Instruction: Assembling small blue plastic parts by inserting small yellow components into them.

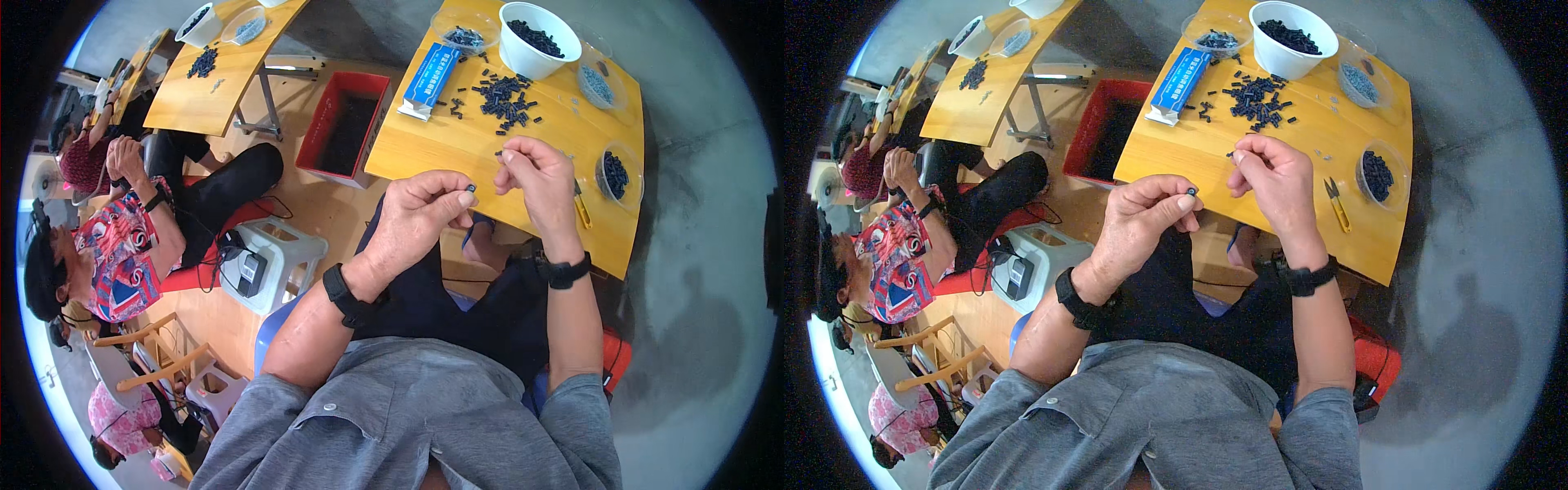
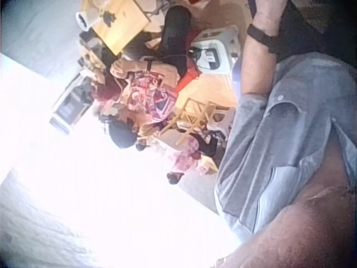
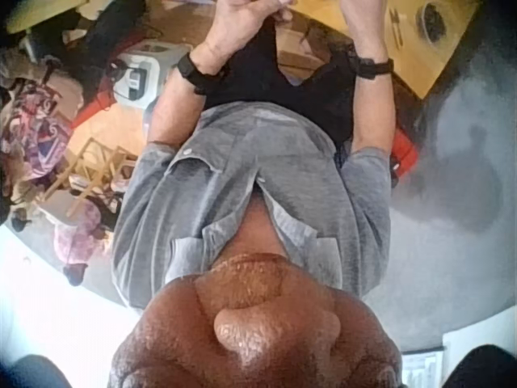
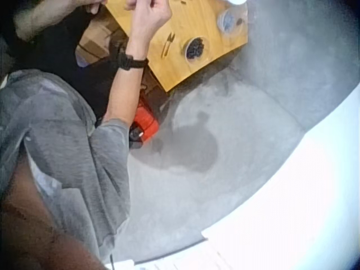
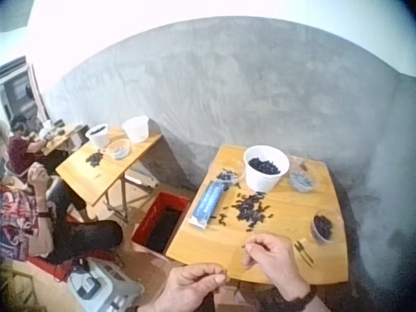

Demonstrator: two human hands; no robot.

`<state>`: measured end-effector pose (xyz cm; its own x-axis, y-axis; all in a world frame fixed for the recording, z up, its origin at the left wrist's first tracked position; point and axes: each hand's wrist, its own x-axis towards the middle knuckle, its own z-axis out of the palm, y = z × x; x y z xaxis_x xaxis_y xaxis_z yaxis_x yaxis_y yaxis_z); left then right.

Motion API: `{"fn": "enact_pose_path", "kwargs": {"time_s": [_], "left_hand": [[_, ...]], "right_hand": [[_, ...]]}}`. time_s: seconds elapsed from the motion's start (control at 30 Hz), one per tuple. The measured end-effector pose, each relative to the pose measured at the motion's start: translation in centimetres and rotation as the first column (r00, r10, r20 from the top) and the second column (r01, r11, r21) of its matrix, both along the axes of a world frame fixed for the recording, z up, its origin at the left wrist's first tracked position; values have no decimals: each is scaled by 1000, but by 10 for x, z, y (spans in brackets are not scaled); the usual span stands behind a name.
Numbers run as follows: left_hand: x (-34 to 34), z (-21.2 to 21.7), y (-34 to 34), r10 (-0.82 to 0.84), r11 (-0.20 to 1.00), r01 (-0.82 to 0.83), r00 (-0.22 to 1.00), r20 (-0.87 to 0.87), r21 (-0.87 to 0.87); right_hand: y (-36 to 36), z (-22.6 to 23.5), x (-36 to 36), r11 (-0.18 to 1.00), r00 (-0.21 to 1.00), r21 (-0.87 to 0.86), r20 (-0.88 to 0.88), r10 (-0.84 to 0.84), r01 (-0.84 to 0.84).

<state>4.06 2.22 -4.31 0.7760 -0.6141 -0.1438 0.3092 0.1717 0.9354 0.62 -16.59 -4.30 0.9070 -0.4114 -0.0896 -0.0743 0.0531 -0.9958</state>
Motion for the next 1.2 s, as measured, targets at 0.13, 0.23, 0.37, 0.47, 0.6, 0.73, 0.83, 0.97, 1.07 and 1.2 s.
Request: {"fn": "enact_pose_path", "kwargs": {"time_s": [0.13,0.23,0.37,0.47,0.6,0.73,0.83,0.97,1.07,1.2], "left_hand": [[-5,5,0,-15,1000,14,1000,-21,-28],[-8,11,-1,-45,999,45,999,-26,1],[-11,16,-1,-61,998,61,998,-20,-23],[-11,17,1,-68,997,68,997,-22,-26],[-11,19,4,-84,996,84,996,-23,-21],[-10,16,4,-102,995,102,995,7,-8],[-9,14,4,-134,990,133,991,-21,-41],[-7,13,3,-195,974,186,979,-59,-130],[-5,12,3,-215,970,206,975,-56,-128],[-3,13,1,-227,969,220,972,-56,-112]], "right_hand": [[14,28,-24,987,988,-113,87,128,-118],[25,39,-34,975,975,-157,135,178,-156],[30,40,-38,976,965,-135,176,194,-171],[32,40,-39,971,962,-149,172,211,-187],[32,38,-40,964,949,-157,202,244,-215],[29,38,-42,950,938,-209,209,275,-232],[27,36,-42,947,931,-214,227,285,-238],[26,34,-41,948,918,-212,269,290,-237],[25,33,-40,948,906,-213,303,296,-238],[24,32,-39,944,909,-242,296,294,-226]]}}
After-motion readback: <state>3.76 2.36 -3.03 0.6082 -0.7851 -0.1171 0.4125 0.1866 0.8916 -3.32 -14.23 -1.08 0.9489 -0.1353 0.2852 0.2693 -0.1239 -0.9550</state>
